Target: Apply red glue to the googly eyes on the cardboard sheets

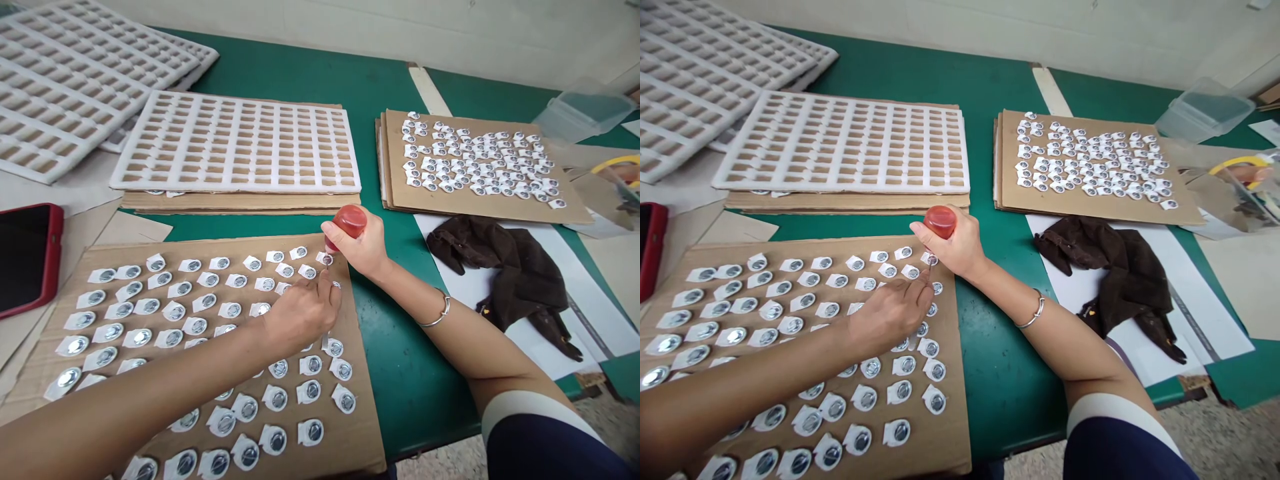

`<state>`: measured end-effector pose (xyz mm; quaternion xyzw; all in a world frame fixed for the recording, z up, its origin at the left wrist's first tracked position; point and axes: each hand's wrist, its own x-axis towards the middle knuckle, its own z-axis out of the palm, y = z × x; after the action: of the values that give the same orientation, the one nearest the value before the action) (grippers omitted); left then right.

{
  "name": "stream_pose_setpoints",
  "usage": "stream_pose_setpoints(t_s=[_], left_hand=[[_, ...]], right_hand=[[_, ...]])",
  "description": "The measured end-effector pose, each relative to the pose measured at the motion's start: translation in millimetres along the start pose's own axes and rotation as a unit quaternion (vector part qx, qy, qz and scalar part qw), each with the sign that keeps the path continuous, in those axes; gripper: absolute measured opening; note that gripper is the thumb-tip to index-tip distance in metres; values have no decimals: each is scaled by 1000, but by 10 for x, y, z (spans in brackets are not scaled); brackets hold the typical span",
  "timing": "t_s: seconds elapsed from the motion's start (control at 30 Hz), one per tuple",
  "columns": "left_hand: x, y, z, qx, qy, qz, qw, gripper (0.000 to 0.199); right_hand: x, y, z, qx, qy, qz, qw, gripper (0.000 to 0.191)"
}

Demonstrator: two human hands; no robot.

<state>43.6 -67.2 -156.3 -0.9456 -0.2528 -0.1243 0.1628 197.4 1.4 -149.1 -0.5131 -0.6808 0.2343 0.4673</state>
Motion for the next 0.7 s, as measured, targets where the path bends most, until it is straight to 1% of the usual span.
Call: stream_pose_setpoints(t_s=[0.1,0.2,0.37,0.53,0.7], left_hand=[[-1,-8,-5,-15,-6,2,1000,24],[1,-12,-6,-8,-8,4,1000,25],[-7,-11,7,-10,-19,-7,1000,22],[-16,-14,15,15,-5,-4,1000,15],[-16,-15,18,7,9,-4,1000,18]], right_hand=[[6,3,-2,-7,4,-5,1000,33],[11,8,-6,-12,10,-8,1000,33],[13,11,-18,-14,6,-12,1000,32],[18,22,-26,-15,7,-16,1000,32],[22,39,-34,-8,3,-12,1000,32]])
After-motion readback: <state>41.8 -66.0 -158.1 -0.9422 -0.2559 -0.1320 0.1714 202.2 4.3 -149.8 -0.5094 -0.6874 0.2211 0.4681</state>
